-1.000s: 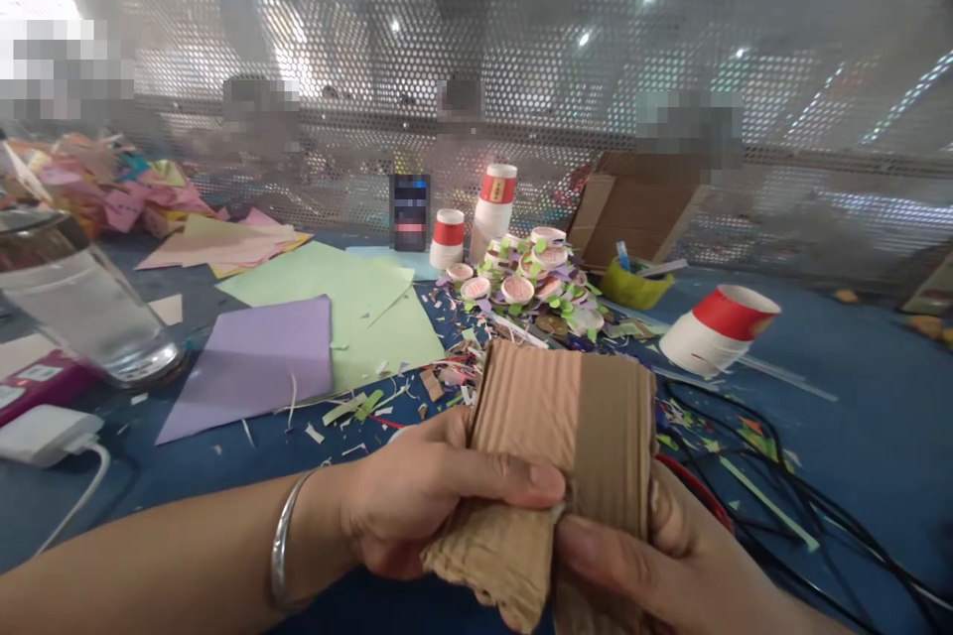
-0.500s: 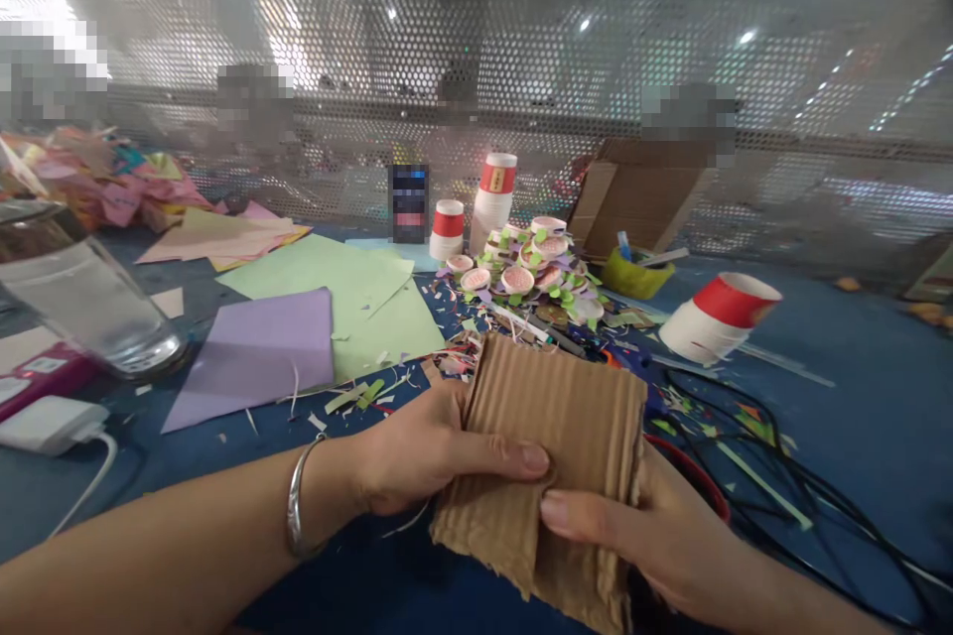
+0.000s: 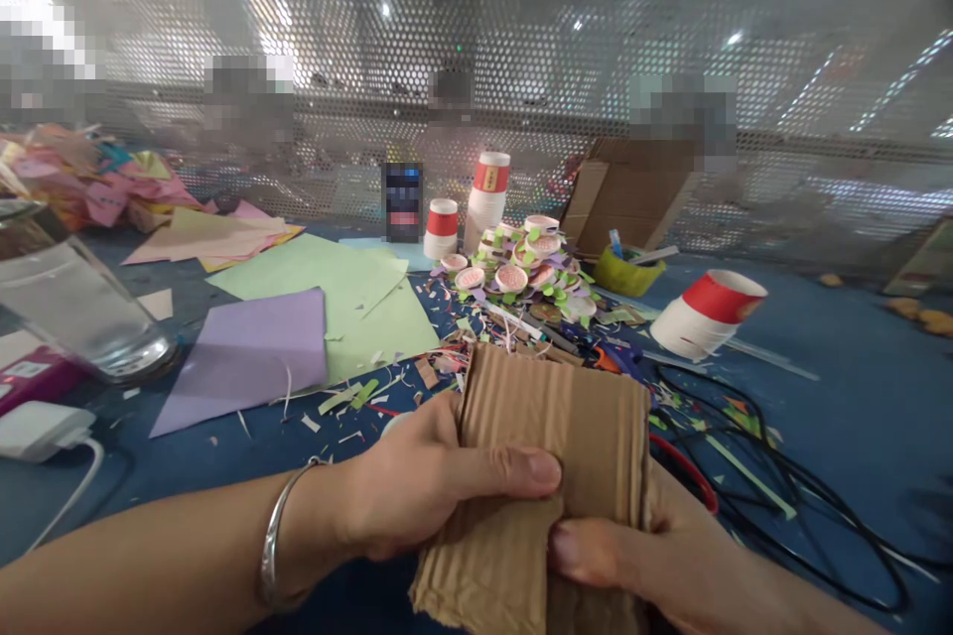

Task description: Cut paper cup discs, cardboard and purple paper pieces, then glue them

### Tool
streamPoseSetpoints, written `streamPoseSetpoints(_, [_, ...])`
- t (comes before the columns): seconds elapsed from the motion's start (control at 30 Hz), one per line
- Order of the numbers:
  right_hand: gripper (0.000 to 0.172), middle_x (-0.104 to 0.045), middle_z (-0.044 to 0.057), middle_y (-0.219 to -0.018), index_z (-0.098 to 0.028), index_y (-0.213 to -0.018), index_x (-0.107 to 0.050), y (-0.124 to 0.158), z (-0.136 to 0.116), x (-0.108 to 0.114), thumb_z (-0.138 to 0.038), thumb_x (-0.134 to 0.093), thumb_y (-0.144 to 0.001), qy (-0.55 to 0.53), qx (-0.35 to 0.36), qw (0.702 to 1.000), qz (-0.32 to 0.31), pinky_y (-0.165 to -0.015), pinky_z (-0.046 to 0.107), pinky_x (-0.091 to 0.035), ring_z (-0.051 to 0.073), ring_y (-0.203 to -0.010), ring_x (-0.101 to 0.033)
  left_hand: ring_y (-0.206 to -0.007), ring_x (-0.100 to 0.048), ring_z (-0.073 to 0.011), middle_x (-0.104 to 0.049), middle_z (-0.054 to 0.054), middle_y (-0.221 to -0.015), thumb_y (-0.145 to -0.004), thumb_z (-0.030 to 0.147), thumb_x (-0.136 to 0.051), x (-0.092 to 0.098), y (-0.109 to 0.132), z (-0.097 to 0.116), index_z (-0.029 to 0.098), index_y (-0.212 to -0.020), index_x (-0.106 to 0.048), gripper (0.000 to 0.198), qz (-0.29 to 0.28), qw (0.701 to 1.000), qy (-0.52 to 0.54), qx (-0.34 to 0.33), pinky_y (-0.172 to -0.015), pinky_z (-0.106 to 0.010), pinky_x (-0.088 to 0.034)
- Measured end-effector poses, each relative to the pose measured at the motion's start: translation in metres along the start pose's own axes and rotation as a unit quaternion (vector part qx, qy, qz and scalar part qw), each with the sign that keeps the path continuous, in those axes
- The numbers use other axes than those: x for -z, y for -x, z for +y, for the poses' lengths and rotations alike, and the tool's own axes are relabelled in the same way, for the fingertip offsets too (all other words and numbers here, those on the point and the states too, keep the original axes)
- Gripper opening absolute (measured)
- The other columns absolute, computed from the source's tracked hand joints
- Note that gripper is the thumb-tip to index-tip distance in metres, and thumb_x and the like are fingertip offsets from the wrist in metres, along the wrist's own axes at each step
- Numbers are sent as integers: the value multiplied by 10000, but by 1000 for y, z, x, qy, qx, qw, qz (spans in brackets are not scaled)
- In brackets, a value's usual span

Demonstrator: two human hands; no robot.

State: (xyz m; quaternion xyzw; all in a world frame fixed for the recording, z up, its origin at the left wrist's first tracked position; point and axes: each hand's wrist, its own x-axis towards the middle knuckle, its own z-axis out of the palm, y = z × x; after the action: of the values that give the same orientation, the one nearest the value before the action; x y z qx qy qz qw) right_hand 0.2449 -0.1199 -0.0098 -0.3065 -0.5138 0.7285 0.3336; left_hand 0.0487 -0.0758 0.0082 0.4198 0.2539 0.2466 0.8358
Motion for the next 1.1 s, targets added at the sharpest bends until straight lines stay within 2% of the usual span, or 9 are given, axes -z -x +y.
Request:
streamPoseSetpoints(0.1, [443,-734,61,-1118,-265,-1295,-650,0,4,5,-395,-740,-881,32,-1,999,22,-920,389,-577,212,-971,-716,-791,-669,-157,-734,-73,-932,-788,368,-809,7,0,0,139,-1008,-754,322,-21,997,-79,-12,-731,-246,-552])
streamPoseSetpoints(0.2, [370,-731,67,-1081,-244,-1233,-691,0,4,7,-416,-696,-906,96,11,994,50,-884,362,-589,219,-970,-705,-906,-678,-208,-732,-87,-1029,-814,449,-773,13,1,-1,135,-1068,-744,404,-32,985,-171,-4,-818,-300,-552])
streamPoseSetpoints(0.33, [320,-730,65,-1021,-258,-1203,-711,0,-7,-1,-353,-648,-904,180,23,982,54,-857,357,-599,225,-921,-705,-1025,-677,-278,-731,-109,-1105,-812,534,-748,12,6,0,141,-1152,-717,520,6,968,-251,5,-848,-334,-553])
streamPoseSetpoints(0.43, [349,-730,75,-1020,-254,-1207,-709,1,-12,-8,-320,-648,-870,210,18,976,53,-836,355,-607,232,-894,-708,-979,-682,-250,-733,-105,-1101,-800,502,-770,5,8,0,141,-1128,-724,490,-3,976,-219,9,-834,-314,-547])
streamPoseSetpoints(0.63, [303,-738,50,-925,-237,-1144,-727,-2,-11,-8,-255,-641,-855,175,41,982,66,-785,319,-609,216,-861,-698,-788,-646,-146,-708,-59,-912,-812,401,-781,-5,7,-8,136,-996,-735,326,-12,998,-54,1,-739,-236,-529])
streamPoseSetpoints(0.77, [316,-739,42,-960,-237,-1142,-740,-5,-13,-9,-208,-630,-847,172,38,984,40,-823,313,-590,210,-901,-697,-733,-594,-111,-682,-33,-863,-861,404,-740,-4,10,-3,142,-980,-735,288,-12,993,-116,7,-695,-199,-502])
streamPoseSetpoints(0.87, [324,-737,39,-988,-238,-1164,-737,-4,-13,-12,-219,-636,-856,156,31,987,24,-875,321,-573,208,-936,-698,-803,-602,-133,-680,-36,-912,-867,398,-736,-1,12,2,147,-987,-729,278,-29,988,-152,19,-748,-220,-504])
streamPoseSetpoints(0.97, [297,-740,36,-999,-244,-1161,-738,-1,-10,-12,-246,-644,-879,140,32,989,24,-853,294,-573,195,-933,-696,-858,-632,-173,-686,-54,-928,-855,380,-746,-1,11,1,139,-1015,-725,290,-57,991,-119,19,-835,-293,-517])
streamPoseSetpoints(1.1, [264,-743,22,-999,-268,-1150,-740,2,-8,-8,-289,-686,-893,131,37,990,43,-819,262,-577,170,-896,-693,-852,-648,-165,-710,-60,-928,-854,369,-742,1,7,-4,145,-1034,-735,287,-63,995,-70,11,-829,-285,-519])
